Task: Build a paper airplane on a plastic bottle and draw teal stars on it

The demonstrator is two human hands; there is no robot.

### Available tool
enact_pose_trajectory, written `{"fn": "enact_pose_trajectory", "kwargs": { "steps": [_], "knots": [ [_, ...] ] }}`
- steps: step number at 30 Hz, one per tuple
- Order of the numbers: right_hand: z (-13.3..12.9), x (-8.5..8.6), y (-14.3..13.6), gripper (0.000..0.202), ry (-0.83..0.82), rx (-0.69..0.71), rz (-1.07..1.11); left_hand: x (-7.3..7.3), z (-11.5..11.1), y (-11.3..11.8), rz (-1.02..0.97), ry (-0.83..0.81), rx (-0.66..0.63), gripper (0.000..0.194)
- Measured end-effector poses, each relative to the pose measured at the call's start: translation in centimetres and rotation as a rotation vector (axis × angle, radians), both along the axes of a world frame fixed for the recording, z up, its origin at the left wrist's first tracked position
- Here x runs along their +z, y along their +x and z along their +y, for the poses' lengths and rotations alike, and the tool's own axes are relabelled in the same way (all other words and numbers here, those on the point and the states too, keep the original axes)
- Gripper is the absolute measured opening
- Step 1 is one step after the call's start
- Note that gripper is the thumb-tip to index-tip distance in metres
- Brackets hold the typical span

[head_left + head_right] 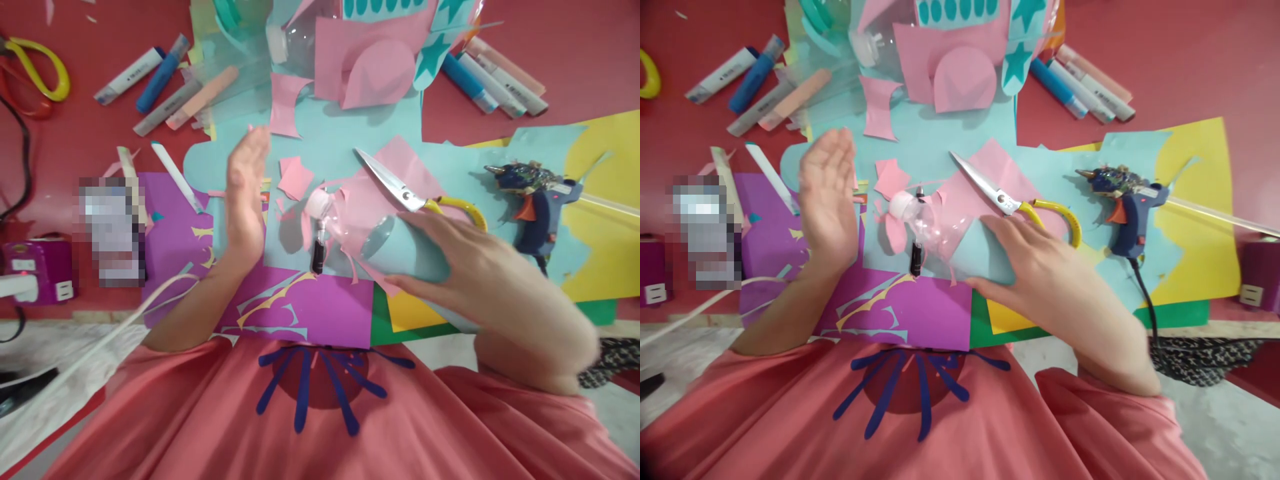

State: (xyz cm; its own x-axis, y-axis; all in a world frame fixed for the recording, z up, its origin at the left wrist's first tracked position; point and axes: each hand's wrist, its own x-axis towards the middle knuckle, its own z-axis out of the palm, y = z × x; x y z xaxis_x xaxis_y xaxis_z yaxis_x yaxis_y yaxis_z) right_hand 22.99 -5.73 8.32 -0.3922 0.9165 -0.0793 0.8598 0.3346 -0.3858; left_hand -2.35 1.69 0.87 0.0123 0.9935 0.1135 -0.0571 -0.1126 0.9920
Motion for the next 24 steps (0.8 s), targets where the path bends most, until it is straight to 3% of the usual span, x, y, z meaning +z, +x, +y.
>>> {"fn": "enact_pose_trajectory", "kwargs": {
  "steps": [3, 5, 7, 10, 12, 14, 19, 24],
  "knots": [
    [0.9, 1.0, 2.4, 0.053, 0.094, 0.033, -0.075, 0.1, 0.7, -0.9, 0.126, -0.002, 0.076, 0.057],
    [1.8, 0.8, 4.2, 0.050, 0.151, 0.077, -0.114, 0.1, 0.5, -1.1, 0.182, 0.026, 0.047, 0.045],
    [2.7, 0.1, 5.5, 0.045, 0.200, 0.198, -0.077, -0.2, 0.2, -0.9, 0.309, 0.047, -0.082, 0.029],
    [3.2, -0.9, 5.9, 0.037, 0.230, 0.357, -0.025, -0.8, -0.3, -0.4, 0.598, 0.165, -0.409, 0.020],
    [3.2, -1.2, 5.2, 0.037, 0.195, 0.407, -0.040, -1.1, -0.5, 0.0, 0.749, 0.241, -0.605, 0.021],
    [3.1, -1.0, 4.0, 0.044, 0.143, 0.427, -0.121, -1.2, -0.6, 0.2, 0.894, 0.326, -0.683, 0.026],
    [3.4, -0.8, 0.2, 0.073, 0.215, 0.446, -0.239, -0.7, -0.5, 0.2, 1.179, 0.379, -0.588, 0.024],
    [3.8, -3.6, -1.7, 0.075, 0.267, 0.350, 0.000, -0.5, -0.2, -0.1, 1.272, 0.307, -0.401, 0.019]
  ]
}}
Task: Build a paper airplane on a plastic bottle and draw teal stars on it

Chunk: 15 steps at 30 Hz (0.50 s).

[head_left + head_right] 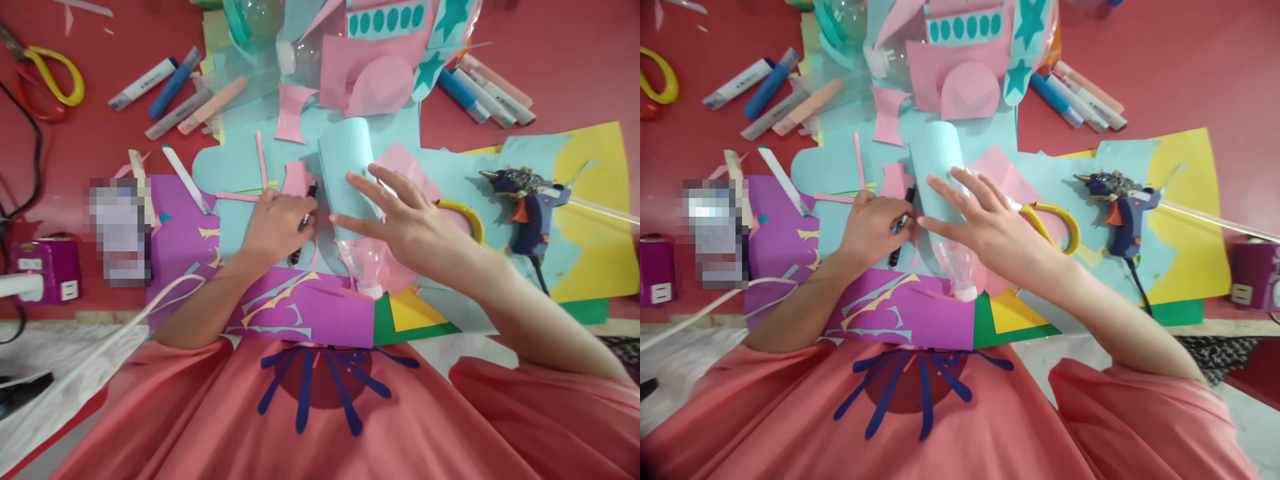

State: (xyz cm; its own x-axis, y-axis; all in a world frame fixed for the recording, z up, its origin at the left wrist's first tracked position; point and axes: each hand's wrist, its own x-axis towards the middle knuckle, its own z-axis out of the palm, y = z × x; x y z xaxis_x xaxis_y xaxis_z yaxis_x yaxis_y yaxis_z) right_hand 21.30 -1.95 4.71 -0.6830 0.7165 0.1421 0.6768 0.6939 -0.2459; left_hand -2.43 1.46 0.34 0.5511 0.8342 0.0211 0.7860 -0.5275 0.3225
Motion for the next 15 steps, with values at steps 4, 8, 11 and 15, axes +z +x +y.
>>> {"fn": "enact_pose_trajectory", "kwargs": {
  "steps": [4, 8, 11, 15],
  "knots": [
    [-0.2, -2.4, -0.2, 0.070, -0.092, -0.086, 0.265, -0.4, 0.5, -0.6, -0.030, 0.058, 0.146, 0.014],
    [-0.7, -3.3, -1.1, 0.053, -0.196, -0.181, 0.448, -0.6, 0.7, -1.2, -0.122, 0.132, 0.185, 0.013],
    [-0.9, -3.9, -2.0, 0.044, -0.278, -0.246, 0.507, -0.4, 0.2, -1.2, -0.273, 0.155, 0.085, 0.021],
    [-1.0, -5.2, -2.5, 0.066, -0.363, -0.309, 0.621, 0.0, -0.6, -0.7, -0.398, 0.121, 0.029, 0.037]
  ]
}}
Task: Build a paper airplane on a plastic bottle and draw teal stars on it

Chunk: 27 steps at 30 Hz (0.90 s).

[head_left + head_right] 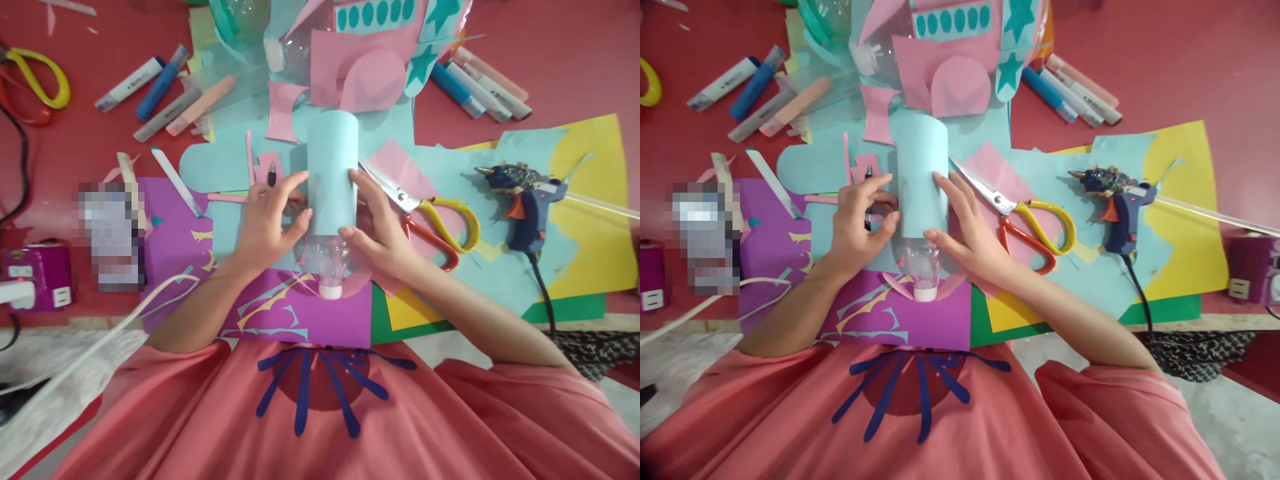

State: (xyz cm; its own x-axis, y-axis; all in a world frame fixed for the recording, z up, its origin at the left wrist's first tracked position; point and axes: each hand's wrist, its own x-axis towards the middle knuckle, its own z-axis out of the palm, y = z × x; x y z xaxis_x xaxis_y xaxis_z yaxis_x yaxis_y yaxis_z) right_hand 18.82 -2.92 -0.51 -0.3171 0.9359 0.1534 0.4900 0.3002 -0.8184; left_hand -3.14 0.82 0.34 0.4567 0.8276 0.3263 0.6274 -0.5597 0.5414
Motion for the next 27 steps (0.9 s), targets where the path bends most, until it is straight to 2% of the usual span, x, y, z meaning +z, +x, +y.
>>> {"fn": "enact_pose_trajectory", "kwargs": {
  "steps": [6, 12, 18, 23, 27],
  "knots": [
    [0.36, -0.21, 0.31, 0.069, -0.030, -0.036, 0.021, -0.22, 0.00, 0.23, 0.032, 0.015, -0.026, 0.038],
    [0.55, 0.11, 0.63, 0.070, -0.030, -0.006, 0.008, -0.42, 0.02, 0.06, 0.029, -0.025, -0.025, 0.048],
    [0.45, -0.20, 0.62, 0.072, -0.053, 0.011, 0.084, -0.30, 0.03, 0.01, 0.022, -0.067, -0.011, 0.048],
    [0.19, 0.01, 0.63, 0.071, -0.010, -0.018, -0.002, -0.02, -0.17, 0.26, -0.009, -0.021, -0.050, 0.044],
    [-0.03, 0.18, 0.57, 0.071, 0.009, -0.048, -0.084, 0.37, 0.00, 0.02, 0.039, -0.058, -0.011, 0.043]
  ]
}}
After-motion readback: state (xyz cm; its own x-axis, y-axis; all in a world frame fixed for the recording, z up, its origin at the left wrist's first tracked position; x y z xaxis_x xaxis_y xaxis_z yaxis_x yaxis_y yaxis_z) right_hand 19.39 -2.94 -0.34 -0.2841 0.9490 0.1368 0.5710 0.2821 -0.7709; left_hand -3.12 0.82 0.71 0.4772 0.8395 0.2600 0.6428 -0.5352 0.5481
